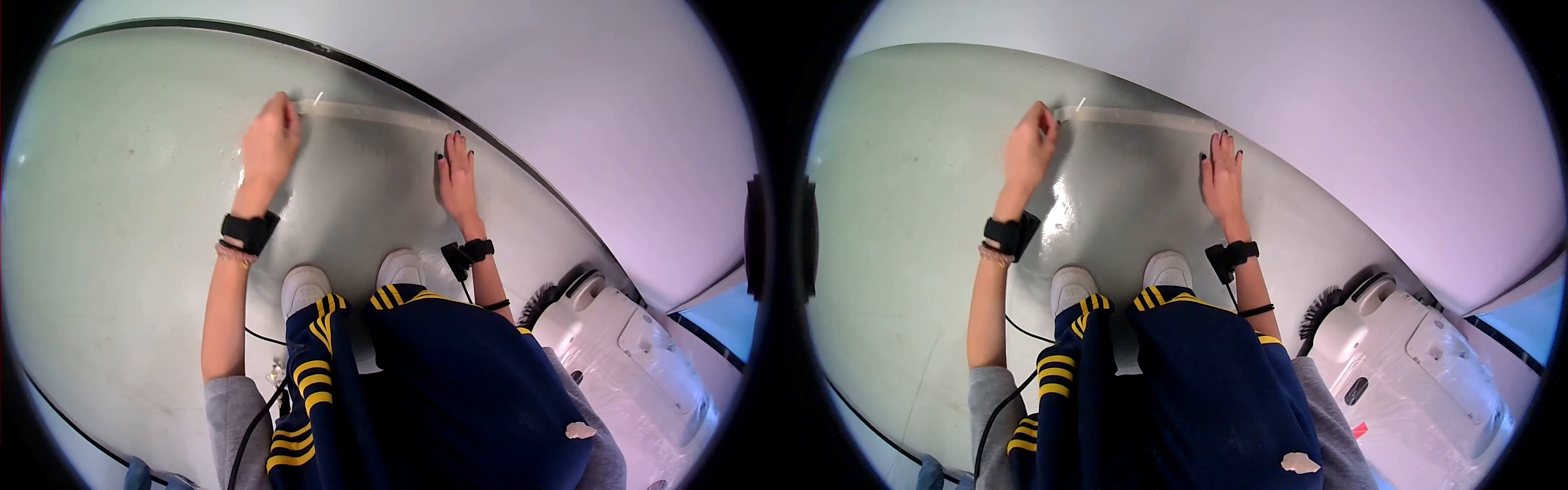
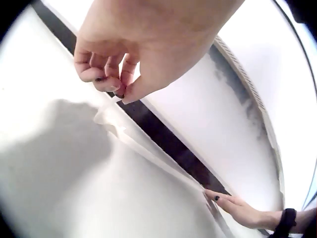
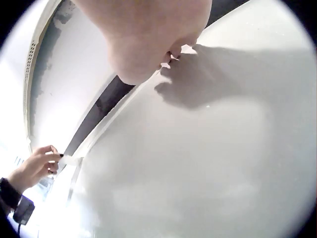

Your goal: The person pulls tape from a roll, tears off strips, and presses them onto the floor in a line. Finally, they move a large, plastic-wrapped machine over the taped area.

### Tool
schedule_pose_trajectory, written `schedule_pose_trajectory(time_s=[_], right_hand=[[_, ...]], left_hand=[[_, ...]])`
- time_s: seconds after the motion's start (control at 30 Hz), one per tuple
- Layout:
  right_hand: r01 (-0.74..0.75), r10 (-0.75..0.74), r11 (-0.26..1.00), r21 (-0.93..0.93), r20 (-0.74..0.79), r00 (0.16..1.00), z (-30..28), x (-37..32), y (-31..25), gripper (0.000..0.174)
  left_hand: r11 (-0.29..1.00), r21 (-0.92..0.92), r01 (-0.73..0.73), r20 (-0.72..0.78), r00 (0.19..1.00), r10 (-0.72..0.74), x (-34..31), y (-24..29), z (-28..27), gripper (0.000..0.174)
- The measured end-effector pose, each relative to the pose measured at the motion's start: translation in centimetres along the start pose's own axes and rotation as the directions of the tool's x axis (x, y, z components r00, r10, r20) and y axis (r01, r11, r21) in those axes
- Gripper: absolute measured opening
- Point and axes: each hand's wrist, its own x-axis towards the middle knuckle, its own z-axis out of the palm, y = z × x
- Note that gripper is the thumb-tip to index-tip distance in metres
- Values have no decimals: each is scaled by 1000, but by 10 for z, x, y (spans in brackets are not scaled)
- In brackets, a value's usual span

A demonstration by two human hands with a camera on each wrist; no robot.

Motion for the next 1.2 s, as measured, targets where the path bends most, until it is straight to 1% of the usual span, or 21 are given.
schedule_pose_trajectory(time_s=[0.07,0.13,0.2,0.23,0.3,0.33,0.4,0.5,0.6,0.67,0.7,0.77,0.8,0.87,0.93,1.0,1.03,1.07,1.1,1.17,1.2], right_hand=[[40,-40,999,4,-7,999,3,-11,-1,48],[39,-38,999,23,-13,999,2,-19,-2,48],[38,-37,998,44,-19,999,4,-25,-1,48],[37,-36,998,46,-19,999,5,-28,0,48],[34,-33,998,47,-23,999,4,-29,0,48],[49,-48,997,51,-27,998,3,-30,1,48],[65,-63,997,52,-31,998,2,-32,4,47],[80,-76,994,80,-57,995,1,-31,1,47],[51,-42,990,128,-70,997,-2,-30,-6,47],[26,-2,938,347,-70,998,-2,-31,-11,47],[27,-2,938,347,-70,998,-1,-30,-13,47],[185,-179,949,255,-48,983,0,-25,-16,48],[186,-180,949,255,-48,983,4,-24,-20,48],[155,-154,923,353,-32,988,12,-23,-30,51],[161,-150,929,333,-58,987,18,-28,-38,52],[167,-149,934,317,-81,986,11,-27,-61,54],[132,-125,956,261,-42,991,1,-25,-74,55],[97,-99,974,203,-4,995,-5,-24,-82,56],[99,-100,975,201,-2,995,-3,-23,-79,56],[110,-96,974,197,-80,992,6,-20,-67,50],[109,-95,975,195,-79,992,10,-18,-62,50]], left_hand=[[995,-24,-93,-6,996,93,-16,22,9,7],[975,-125,-185,13,982,188,-34,47,17,9],[964,-179,-197,118,968,220,-51,72,23,9],[964,-177,-199,118,968,221,-58,83,26,9],[922,-263,-283,106,942,319,-71,103,31,9],[921,-266,-284,107,941,321,-78,112,32,9],[889,-302,-344,144,906,399,-89,129,29,8],[847,-381,-371,151,878,453,-97,142,22,9],[839,-424,-340,214,863,458,-101,151,4,11],[829,-432,-354,218,851,478,-104,151,-1,11],[820,-440,-367,222,840,495,-105,150,-2,12],[818,-437,-374,211,842,497,-108,146,-1,12],[816,-435,-381,200,843,500,-109,145,-1,12],[830,-421,-366,217,848,484,-113,148,-3,12],[843,-410,-350,234,853,467,-118,149,1,12],[800,-492,-343,253,823,508,-120,144,-2,12],[801,-491,-341,253,825,506,-121,144,-4,12],[776,-532,-338,281,794,539,-123,146,-7,12],[749,-572,-334,305,761,573,-125,148,-9,12],[729,-613,-303,321,748,581,-128,149,-12,11],[709,-651,-271,338,733,591,-128,150,-16,11]])
